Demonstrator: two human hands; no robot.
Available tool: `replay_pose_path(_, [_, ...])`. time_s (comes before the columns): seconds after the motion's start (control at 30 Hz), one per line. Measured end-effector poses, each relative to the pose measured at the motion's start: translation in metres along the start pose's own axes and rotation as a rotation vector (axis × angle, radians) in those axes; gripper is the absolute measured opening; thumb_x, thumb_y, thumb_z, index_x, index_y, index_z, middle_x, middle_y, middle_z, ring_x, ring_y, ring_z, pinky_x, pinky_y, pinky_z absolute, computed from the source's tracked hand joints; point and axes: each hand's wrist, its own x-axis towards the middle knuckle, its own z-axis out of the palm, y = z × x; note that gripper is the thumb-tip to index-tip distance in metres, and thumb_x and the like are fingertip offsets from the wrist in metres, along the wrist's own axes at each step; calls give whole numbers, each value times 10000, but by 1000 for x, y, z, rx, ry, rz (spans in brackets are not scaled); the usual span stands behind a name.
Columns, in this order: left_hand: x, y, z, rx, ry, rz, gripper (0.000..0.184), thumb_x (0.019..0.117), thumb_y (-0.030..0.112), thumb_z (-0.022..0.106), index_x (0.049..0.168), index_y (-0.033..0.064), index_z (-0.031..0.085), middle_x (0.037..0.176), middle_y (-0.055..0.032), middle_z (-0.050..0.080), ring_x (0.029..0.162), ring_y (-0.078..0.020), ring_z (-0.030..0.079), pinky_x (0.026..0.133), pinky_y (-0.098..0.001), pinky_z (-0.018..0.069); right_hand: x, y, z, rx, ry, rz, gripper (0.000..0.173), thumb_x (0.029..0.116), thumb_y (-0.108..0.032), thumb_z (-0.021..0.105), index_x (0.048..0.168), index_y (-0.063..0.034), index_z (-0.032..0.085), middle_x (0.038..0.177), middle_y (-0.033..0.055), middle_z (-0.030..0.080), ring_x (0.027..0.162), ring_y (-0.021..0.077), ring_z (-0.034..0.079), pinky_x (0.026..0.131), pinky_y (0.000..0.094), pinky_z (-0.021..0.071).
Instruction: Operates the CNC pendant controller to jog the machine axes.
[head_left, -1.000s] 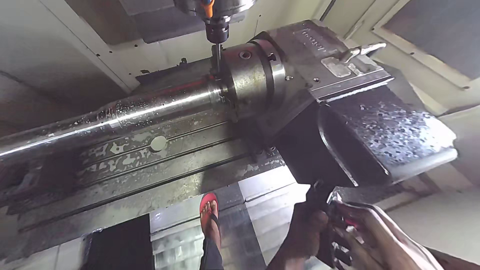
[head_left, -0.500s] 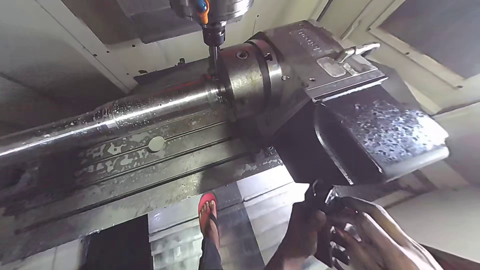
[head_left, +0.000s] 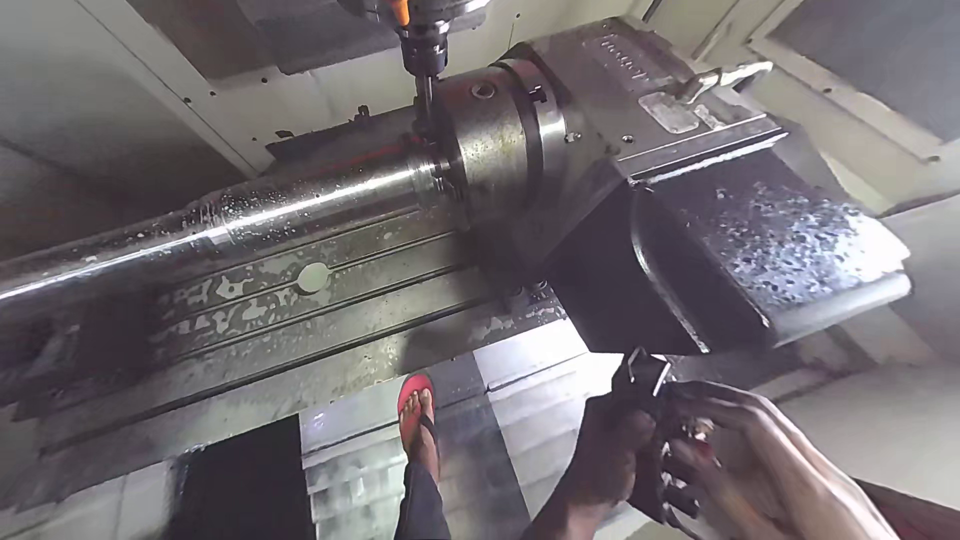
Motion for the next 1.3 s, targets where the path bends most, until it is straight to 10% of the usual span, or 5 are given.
replay_pose_path(0.53, [-38,-32,6,-5,3,-84,522,891,608,682,942,90,711,779,32,721,677,-40,680,659,-245,581,-46,15,10,-108,-89,226,520,1024,-428,604,1290,17,560,948,223,713,721,346,707,635,558,572])
replay_pose_path(0.7, [-52,-38,6,58,49,-58,521,909,620,650,940,103,707,809,83,711,723,20,663,702,-208,563,-62,23,12,-43,-111,-31,253,997,-194,633,1151,6,641,1285,320,598,1188,418,613,977,500,525])
replay_pose_path(0.93, [-65,-48,3,88,65,-91,642,858,694,657,970,63,701,812,51,718,726,-10,676,709,-234,578,-74,30,18,3,-147,217,472,1045,-359,589,1303,35,568,1043,236,711,860,334,720,757,520,588])
replay_pose_path(1.13, [-69,-54,2,120,64,-66,633,877,690,634,974,68,705,833,69,719,751,20,670,726,-212,570,-79,33,19,58,-113,-22,296,972,-173,662,1166,47,628,1298,332,587,1212,403,599,1009,480,516])
replay_pose_path(1.3, [-70,-56,6,18,49,-122,469,883,540,728,973,81,710,810,60,726,711,-9,682,689,-228,584,-84,39,24,51,-116,252,506,1016,-358,638,1305,47,543,1039,279,688,790,349,701,689,527,576])
